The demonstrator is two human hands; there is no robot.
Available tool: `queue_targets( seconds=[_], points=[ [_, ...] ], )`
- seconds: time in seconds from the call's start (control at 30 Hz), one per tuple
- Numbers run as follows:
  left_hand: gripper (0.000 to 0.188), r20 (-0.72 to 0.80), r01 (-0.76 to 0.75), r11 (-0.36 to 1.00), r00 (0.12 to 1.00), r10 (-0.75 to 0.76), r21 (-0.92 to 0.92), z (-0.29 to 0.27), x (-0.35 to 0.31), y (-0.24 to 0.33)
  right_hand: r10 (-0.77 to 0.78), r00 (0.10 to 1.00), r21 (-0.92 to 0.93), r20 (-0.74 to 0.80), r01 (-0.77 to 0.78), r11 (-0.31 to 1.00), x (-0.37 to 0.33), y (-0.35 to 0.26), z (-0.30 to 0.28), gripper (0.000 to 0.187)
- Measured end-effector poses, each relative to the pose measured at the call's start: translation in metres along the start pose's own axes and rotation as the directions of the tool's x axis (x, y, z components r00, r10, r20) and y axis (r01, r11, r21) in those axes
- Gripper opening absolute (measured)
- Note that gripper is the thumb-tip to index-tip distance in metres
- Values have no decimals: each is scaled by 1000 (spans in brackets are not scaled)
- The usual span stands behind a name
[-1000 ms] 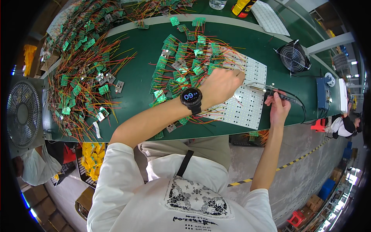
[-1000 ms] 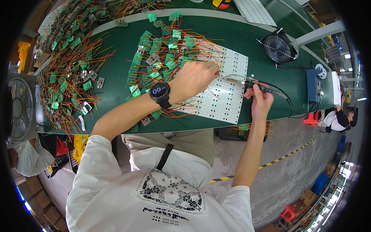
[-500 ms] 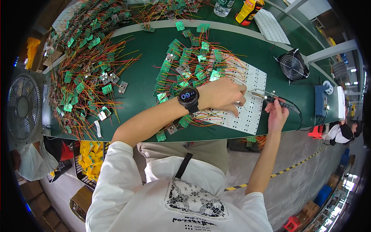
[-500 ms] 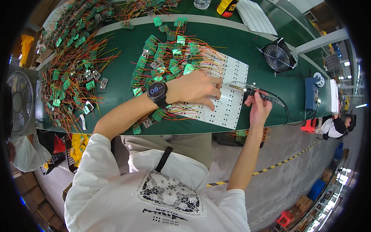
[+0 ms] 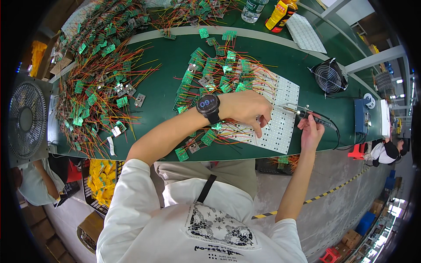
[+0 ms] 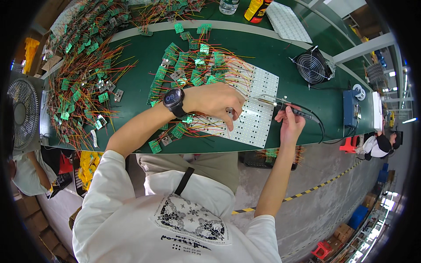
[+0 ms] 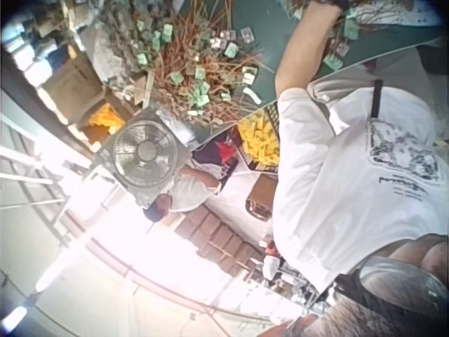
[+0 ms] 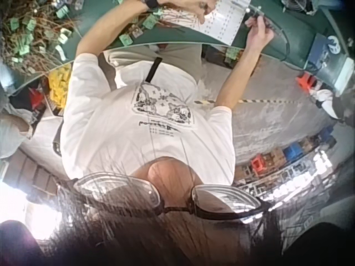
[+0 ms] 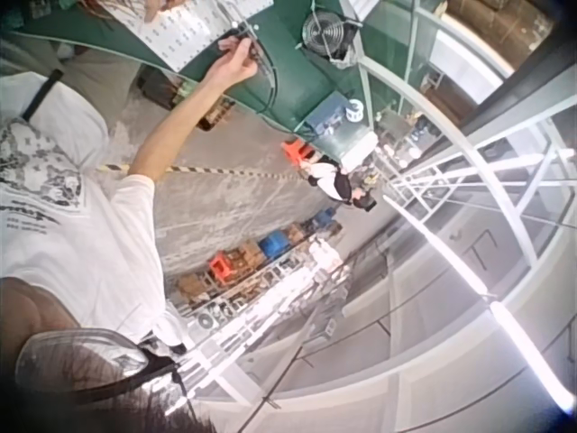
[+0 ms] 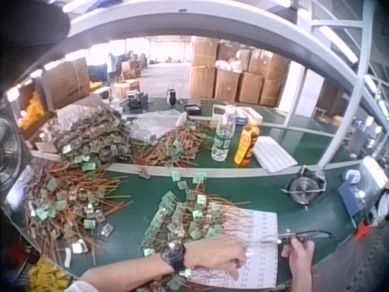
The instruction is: The person separates circuit boards with attached wires by hand, takes off their gloves, and solders the wires onto a perforated panel using a soldering iron.
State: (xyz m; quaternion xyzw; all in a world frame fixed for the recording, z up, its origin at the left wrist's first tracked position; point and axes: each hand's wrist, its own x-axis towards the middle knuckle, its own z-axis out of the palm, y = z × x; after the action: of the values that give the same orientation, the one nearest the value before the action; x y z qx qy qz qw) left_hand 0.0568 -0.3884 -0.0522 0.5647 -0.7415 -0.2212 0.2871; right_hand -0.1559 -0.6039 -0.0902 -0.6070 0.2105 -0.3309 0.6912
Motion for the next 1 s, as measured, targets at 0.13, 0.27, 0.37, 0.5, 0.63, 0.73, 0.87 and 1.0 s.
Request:
queue_targets(
  seconds=[0.13,0.27,0.37,0.5,0.63,0.73,0.87,1.0],
  points=[
    [31,73,85,993,994,-78,-85,-10,-2,9,8,1000,-7,-8,-9,1000,0,0,-3,21],
    [31,89,62,994,995,-54,-86,-10,-2,7,4,1000,-3,-7,-4,1000,0,2,-3,21],
    [31,126,73,990,990,-58,-117,-9,-1,5,4,1000,8,-10,-3,1000,-1,0,-1,21],
    [29,129,64,985,991,-44,-158,-11,-3,4,4,1000,10,-17,-4,1000,-1,0,-1,22],
    [28,175,114,968,982,-75,-223,-14,-4,3,9,1000,5,-11,-9,1000,0,0,-1,21],
    [27,167,123,981,981,-98,-153,-15,-1,-3,7,1000,11,-16,-7,1000,0,-1,1,20],
    [25,-89,41,999,995,-41,4,-12,-1,2,10,1000,25,-18,-10,1000,0,0,-1,20],
    [23,-497,-97,934,825,269,345,-11,11,8,19,999,29,-29,-19,999,0,0,-1,20]
  ],
)
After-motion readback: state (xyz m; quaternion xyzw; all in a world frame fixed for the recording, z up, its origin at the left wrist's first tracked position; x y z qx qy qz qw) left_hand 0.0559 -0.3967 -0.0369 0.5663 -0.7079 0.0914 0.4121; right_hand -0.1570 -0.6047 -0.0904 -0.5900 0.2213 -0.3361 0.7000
